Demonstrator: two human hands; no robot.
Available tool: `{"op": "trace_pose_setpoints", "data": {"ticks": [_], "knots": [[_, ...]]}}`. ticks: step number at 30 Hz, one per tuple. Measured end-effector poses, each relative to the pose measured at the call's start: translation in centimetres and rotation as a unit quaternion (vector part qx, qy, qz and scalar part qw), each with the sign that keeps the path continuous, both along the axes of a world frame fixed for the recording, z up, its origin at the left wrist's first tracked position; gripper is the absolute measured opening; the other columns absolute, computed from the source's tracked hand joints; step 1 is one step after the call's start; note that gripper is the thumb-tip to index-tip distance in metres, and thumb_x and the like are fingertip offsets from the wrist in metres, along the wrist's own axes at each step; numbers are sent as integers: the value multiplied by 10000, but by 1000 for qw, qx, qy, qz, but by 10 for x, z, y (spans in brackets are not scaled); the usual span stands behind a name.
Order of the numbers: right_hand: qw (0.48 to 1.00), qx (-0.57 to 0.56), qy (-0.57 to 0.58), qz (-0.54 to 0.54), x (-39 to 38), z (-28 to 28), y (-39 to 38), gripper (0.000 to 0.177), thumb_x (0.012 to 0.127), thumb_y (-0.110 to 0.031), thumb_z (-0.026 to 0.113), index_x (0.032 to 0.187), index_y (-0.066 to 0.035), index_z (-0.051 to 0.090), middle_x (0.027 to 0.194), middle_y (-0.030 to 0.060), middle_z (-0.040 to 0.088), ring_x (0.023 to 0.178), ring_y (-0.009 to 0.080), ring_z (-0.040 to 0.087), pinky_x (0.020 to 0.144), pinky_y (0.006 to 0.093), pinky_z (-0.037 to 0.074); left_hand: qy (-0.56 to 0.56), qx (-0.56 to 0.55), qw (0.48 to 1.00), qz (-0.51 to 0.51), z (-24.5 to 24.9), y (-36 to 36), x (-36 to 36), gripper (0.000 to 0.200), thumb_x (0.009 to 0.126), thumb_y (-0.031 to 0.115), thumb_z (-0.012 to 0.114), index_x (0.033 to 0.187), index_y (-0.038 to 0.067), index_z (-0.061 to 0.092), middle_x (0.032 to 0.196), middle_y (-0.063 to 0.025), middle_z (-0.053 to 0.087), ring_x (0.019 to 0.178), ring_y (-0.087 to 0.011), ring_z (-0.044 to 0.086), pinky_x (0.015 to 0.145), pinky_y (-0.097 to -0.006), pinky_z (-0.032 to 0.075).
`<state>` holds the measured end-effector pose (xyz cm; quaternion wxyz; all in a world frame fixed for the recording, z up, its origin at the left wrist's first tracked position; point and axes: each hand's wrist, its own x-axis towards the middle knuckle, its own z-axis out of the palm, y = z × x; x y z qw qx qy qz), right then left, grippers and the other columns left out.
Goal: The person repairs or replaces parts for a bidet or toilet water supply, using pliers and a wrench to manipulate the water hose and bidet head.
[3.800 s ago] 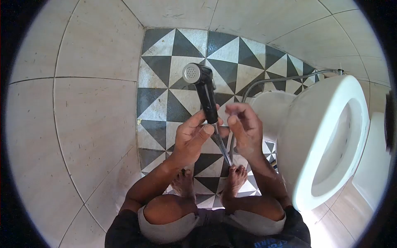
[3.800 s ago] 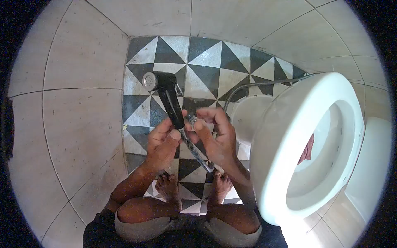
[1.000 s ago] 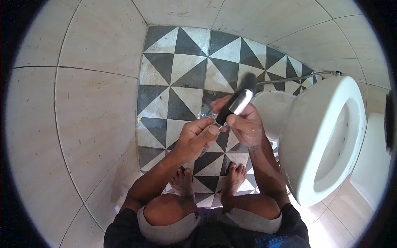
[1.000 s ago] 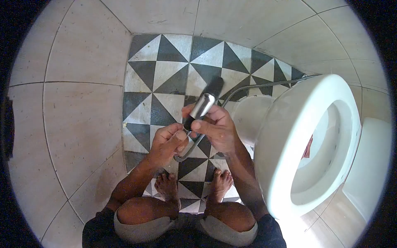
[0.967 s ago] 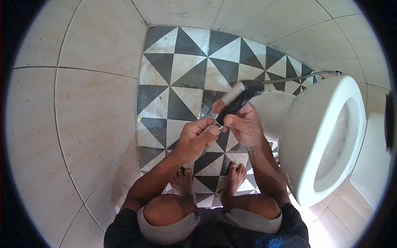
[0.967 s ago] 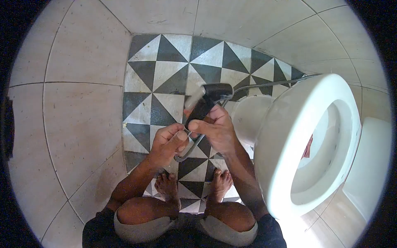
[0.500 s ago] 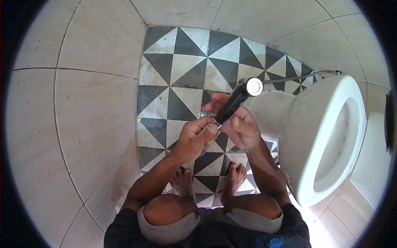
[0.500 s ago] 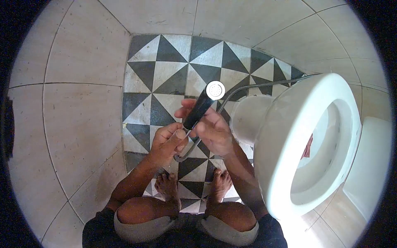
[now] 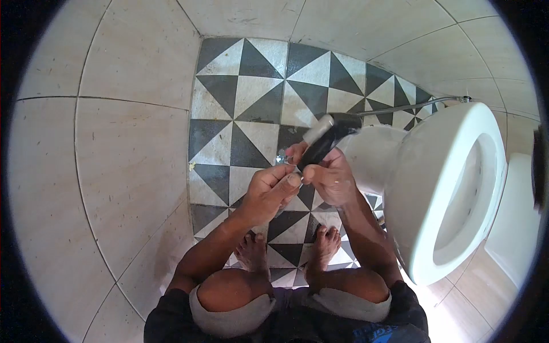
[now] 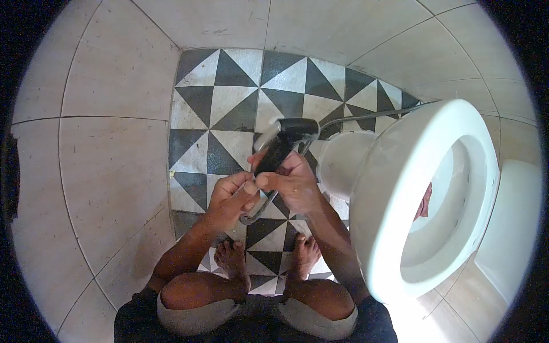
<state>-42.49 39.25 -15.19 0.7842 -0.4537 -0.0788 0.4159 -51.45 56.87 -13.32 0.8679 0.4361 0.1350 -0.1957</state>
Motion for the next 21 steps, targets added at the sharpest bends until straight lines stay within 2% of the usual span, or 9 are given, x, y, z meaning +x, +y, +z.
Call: {"op": "trace_pose_setpoints", "data": {"ticks": [3,6,7,10,13,15,16,18,21], "knots": [[994,78,61,-45,-4,16,7,490,907,-245,766,1303,-19,586,1378,187,548,1408,336,448,1117,473,408,10,-17,1000,13,6,1,3,347,1054,352,580,1093,12,632,685,83,461,553,0,386,490,-185,286],[990,59,128,-21,4,28,3,490,891,-233,786,1287,-24,588,1366,164,563,1399,347,461,1080,461,451,6,-20,1000,-13,-1,5,1,370,1020,373,626,1145,25,629,706,52,485,577,-35,391,506,-209,292],[990,58,129,-21,4,18,-1,490,891,-233,786,1287,-24,588,1366,164,563,1399,347,461,1080,461,451,7,-20,1000,-13,-2,5,1,370,1020,373,626,1145,25,629,706,52,485,577,-35,391,506,-209,292],[999,-18,-40,10,3,-1,-2,479,925,-232,747,1299,11,572,1383,181,553,1417,355,443,1064,445,467,4,-15,1000,-27,-4,4,0,364,1020,372,625,1135,26,630,711,52,489,573,-36,389,503,-210,294],[995,72,65,-31,2,19,7,457,935,-212,728,1290,26,568,1334,178,567,1386,339,466,1085,449,437,28,-9,1000,-5,-3,3,1,374,1020,391,620,1113,29,628,700,53,481,568,-36,384,502,-213,293],[985,104,136,-34,3,31,11,472,889,-186,786,1284,-7,598,1303,137,633,1110,172,617,918,322,498,-14,-18,1000,2,-3,3,0,353,1057,370,569,1076,20,614,681,81,453,541,0,366,479,-197,276],[985,104,136,-35,2,23,8,472,889,-186,786,1284,-7,598,1303,137,633,1110,172,617,918,322,498,-14,-19,1000,2,-5,3,0,353,1057,370,569,1076,20,614,681,81,453,541,0,366,479,-197,276],[998,53,44,0,1,1,1,473,964,-248,689,1342,0,550,1380,192,543,1375,325,469,1101,464,408,-16,-12,1000,-2,-8,2,-1,350,1060,368,561,1063,21,606,689,74,462,543,-2,366,478,-197,276],[987,134,86,-15,-11,-13,8,449,980,-238,660,1346,1,556,1418,204,514,1395,325,446,1112,472,391,-14,-36,999,9,-6,3,1,344,1064,358,556,1071,18,603,690,72,465,549,-4,372,482,-196,278]]}}
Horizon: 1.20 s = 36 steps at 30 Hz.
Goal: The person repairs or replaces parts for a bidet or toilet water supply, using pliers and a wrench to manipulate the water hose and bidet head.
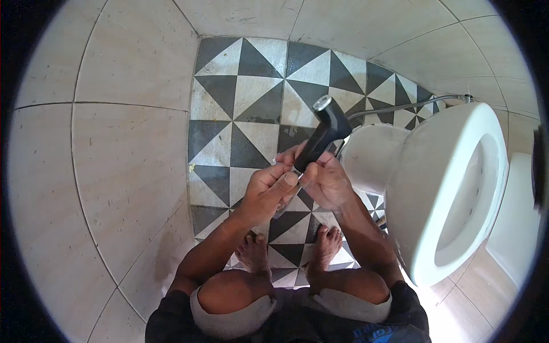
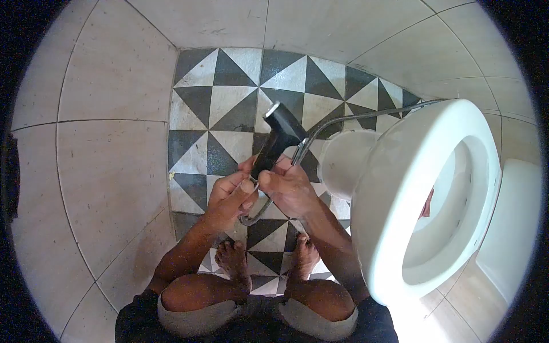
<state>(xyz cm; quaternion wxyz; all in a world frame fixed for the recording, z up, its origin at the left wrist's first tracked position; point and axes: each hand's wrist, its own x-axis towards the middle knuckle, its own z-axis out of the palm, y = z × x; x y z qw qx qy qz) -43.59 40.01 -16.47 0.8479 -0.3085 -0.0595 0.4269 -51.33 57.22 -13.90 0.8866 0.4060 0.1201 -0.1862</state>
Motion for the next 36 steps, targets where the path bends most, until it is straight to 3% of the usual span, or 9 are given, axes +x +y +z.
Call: {"op": "trace_pose_setpoints", "data": {"ticks": [4,9,15,18,22,24,28,30,36], "knots": [[994,26,106,4,6,37,11,411,954,-244,699,1271,-7,589,1316,162,559,1360,314,469,1120,470,374,4,-13,1000,0,4,2,-1,338,1067,348,550,1066,15,601,687,70,463,549,-5,373,483,-195,276],[995,-42,-74,-59,3,8,8,504,961,-190,693,1383,32,532,1409,190,564,1316,258,532,1091,431,426,-8,28,1000,2,-1,-2,1,329,1069,344,547,1090,20,602,684,69,460,543,-4,371,479,-192,274],[997,-18,71,-24,10,49,11,412,920,-157,759,1274,0,617,1306,125,634,1197,206,598,1048,386,453,24,-21,999,-4,5,2,3,329,1069,342,548,1100,18,602,685,68,458,557,0,377,481,-189,280],[997,-63,-15,-39,8,29,8,399,922,-151,761,1264,-1,622,1253,98,656,1136,176,625,997,356,483,5,-5,1000,-14,0,3,0,329,1070,343,546,1089,19,600,693,69,462,563,-2,382,484,-187,284],[986,-152,-32,-58,1,33,3,390,939,-178,720,1256,19,609,1326,173,595,1233,274,566,1048,399,434,-8,71,997,5,2,0,-2,331,1074,341,534,1084,16,601,697,71,467,564,-3,383,482,-189,289],[983,-153,-87,-48,5,40,4,437,945,-167,740,1326,-3,603,1180,64,674,1045,135,643,911,320,515,12,29,999,10,0,1,-5,285,1061,294,559,1098,14,599,728,47,496,582,-11,432,493,-187,315],[990,-99,-97,27,8,48,-6,459,936,-198,753,1320,3,603,1191,79,666,1071,160,626,950,335,485,8,-143,987,-76,7,8,1,250,987,210,667,1129,17,597,784,16,527,613,-44,501,510,-200,355],[950,-149,-247,117,5,45,-10,398,948,-224,712,1227,50,638,1280,182,618,1290,291,539,1059,438,427,-7,-163,972,-167,8,13,2,343,863,166,786,1117,31,598,837,8,550,662,-84,546,575,-238,406],[944,-190,-263,54,-4,70,-1,1011,781,-429,865,1512,46,355,1374,237,543,1330,322,520,1097,436,388,-11,-18,933,-359,21,9,5,333,785,182,865,980,67,621,829,11,596,765,-106,600,659,-272,456]]}}
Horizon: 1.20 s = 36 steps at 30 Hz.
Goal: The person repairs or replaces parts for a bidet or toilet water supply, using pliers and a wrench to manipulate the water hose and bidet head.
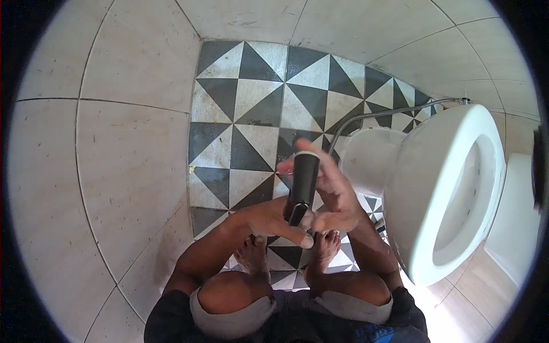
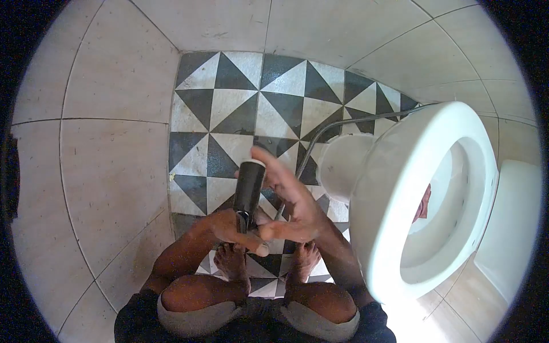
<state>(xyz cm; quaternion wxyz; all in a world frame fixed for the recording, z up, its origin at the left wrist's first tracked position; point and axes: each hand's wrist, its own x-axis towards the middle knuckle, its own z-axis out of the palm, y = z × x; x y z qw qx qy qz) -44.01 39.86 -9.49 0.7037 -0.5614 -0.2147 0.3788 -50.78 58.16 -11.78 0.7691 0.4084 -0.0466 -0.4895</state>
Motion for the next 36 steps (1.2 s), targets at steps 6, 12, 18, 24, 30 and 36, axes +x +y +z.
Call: {"op": "trace_pose_setpoints", "data": {"ticks": [6,12,18,24,30,36], "knots": [[929,289,224,60,9,14,24,1231,720,-339,934,1594,-16,128,1321,258,579,1205,304,610,1028,430,472,-5,-174,985,-2,36,-22,6,340,819,158,817,1078,77,612,921,-15,625,950,-122,637,787,-316,516],[930,250,246,113,9,40,24,573,800,-97,867,1233,28,514,1029,174,716,963,207,701,841,322,557,18,-127,992,14,5,-28,-24,327,835,168,800,1083,75,608,947,-26,626,963,-130,640,810,-326,520],[958,252,121,62,4,49,20,699,747,-117,917,1254,61,469,998,226,706,897,240,710,781,352,561,-6,7,992,123,-3,-34,-50,316,851,177,783,1088,73,604,973,-36,627,975,-137,644,834,-335,523],[973,197,114,35,-10,136,19,689,812,-186,873,1336,-15,459,1061,95,647,1016,160,644,870,306,512,-197,273,909,246,63,-19,-87,305,867,187,767,1094,71,600,1000,-47,628,988,-144,648,858,-345,527],[990,133,34,-37,-11,284,7,634,793,-93,878,1268,-7,467,1102,141,659,1034,216,639,896,358,509,-285,387,826,296,198,-10,-83,295,883,197,750,1099,69,596,1026,-58,628,1001,-152,652,881,-354,531],[970,75,-42,-227,13,413,-18,606,832,-256,865,1249,-75,463,1066,72,666,1006,165,653,903,325,509,-12,145,905,399,322,-59,2,268,986,337,605,1051,77,597,976,-39,627,964,-123,645,807,-315,554]]}}
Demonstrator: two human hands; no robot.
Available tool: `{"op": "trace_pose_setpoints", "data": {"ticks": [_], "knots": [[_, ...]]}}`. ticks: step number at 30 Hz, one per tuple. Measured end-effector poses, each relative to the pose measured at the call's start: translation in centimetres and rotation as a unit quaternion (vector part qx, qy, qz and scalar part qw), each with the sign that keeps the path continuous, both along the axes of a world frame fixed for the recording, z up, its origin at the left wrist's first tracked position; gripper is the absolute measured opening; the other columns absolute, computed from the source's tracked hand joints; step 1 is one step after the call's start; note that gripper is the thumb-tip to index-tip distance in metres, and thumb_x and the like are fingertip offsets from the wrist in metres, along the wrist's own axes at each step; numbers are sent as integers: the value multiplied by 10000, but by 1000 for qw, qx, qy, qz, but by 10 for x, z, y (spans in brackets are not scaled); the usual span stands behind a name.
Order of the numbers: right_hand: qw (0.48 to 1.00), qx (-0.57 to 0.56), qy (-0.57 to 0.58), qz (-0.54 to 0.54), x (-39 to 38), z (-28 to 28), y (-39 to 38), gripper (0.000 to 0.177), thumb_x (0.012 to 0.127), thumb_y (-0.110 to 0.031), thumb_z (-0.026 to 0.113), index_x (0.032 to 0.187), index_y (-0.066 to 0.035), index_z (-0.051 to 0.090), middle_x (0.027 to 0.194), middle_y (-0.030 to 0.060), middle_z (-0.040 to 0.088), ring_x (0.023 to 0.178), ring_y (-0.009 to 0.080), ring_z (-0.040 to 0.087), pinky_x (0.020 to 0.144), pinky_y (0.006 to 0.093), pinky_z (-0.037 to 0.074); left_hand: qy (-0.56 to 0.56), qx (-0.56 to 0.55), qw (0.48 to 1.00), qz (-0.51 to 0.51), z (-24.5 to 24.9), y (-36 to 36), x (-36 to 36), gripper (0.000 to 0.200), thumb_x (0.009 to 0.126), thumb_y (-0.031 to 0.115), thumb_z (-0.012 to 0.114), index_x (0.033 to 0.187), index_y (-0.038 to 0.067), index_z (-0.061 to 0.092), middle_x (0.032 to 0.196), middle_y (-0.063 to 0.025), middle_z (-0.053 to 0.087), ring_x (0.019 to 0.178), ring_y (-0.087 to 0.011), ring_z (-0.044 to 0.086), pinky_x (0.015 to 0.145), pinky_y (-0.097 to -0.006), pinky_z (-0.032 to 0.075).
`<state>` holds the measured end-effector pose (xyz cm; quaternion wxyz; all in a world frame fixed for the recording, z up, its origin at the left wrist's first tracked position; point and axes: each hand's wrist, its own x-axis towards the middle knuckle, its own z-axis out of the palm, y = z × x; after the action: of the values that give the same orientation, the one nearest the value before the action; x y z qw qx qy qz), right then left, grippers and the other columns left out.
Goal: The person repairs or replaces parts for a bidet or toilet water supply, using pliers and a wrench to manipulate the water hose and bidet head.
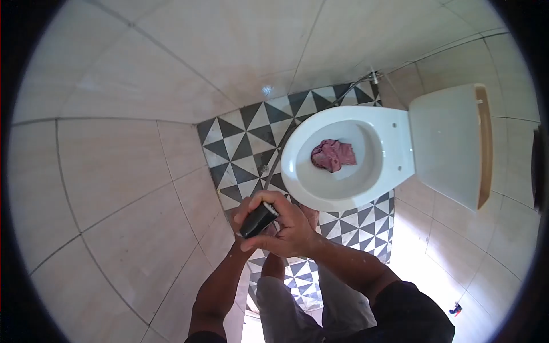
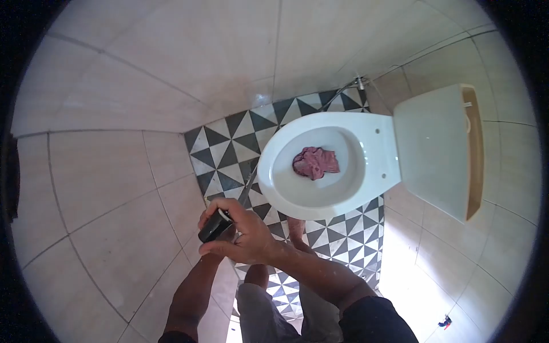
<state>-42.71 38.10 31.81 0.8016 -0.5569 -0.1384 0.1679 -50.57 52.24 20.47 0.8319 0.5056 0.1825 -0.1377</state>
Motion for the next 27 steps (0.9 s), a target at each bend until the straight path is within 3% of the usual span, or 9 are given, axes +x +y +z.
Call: {"op": "trace_pose_setpoints", "data": {"ticks": [4,8,13,17,20,21,22,23,27], "knots": [[999,-3,-25,-38,33,54,-44,546,854,-211,844,1227,-70,471,1036,73,676,987,160,653,881,317,509,-26,47,999,3,91,-39,66,304,854,271,767,1010,58,617,937,-23,639,853,-118,643,768,-305,549],[985,146,87,-7,49,92,-100,375,883,-82,774,1137,-45,501,1010,64,666,957,148,635,860,315,501,-74,147,943,-289,136,-63,107,524,641,182,874,1082,31,634,986,-74,692,838,-163,678,758,-314,527],[948,214,231,-53,56,101,-131,75,961,2,590,982,19,520,610,58,504,454,141,540,448,261,423,-56,110,847,-517,144,-96,134,536,659,240,908,1078,15,661,980,-135,723,960,-213,714,834,-340,542],[914,302,251,-104,71,77,-149,107,976,-49,609,978,13,522,625,65,530,448,131,526,447,260,423,-94,249,794,-546,127,-106,147,437,694,236,875,1031,24,694,866,-127,726,845,-203,729,777,-345,558],[928,90,269,-242,89,73,-156,215,957,-164,670,1034,4,560,714,105,586,565,213,605,564,336,513,-107,280,832,-467,124,-115,164,328,721,209,832,977,40,713,816,-128,729,767,-201,733,717,-350,560],[968,-100,5,-231,102,77,-170,286,936,-242,704,1059,-13,585,799,114,608,691,262,630,673,381,527,-114,276,828,-475,120,-114,176,328,721,209,832,977,40,713,816,-128,729,767,-201,733,717,-350,560],[903,-288,-253,-194,112,86,-180,359,915,-321,738,1084,-30,610,884,123,630,816,311,655,782,426,541,-114,256,816,-505,114,-110,189,324,731,198,821,996,46,712,837,-132,733,784,-221,736,722,-352,561],[899,-346,-246,-105,112,102,-185,452,809,-387,801,1079,-55,656,999,115,622,1032,358,619,940,466,490,-106,235,806,-534,109,-105,195,321,741,188,810,1014,52,711,857,-135,737,801,-242,740,726,-355,563],[745,-544,-384,41,97,87,-175,302,762,-291,719,973,-82,665,951,71,661,922,240,655,842,376,532,-140,235,747,-606,108,-97,210,410,718,269,850,1054,91,699,883,-155,736,834,-332,730,743,-402,575]]}}
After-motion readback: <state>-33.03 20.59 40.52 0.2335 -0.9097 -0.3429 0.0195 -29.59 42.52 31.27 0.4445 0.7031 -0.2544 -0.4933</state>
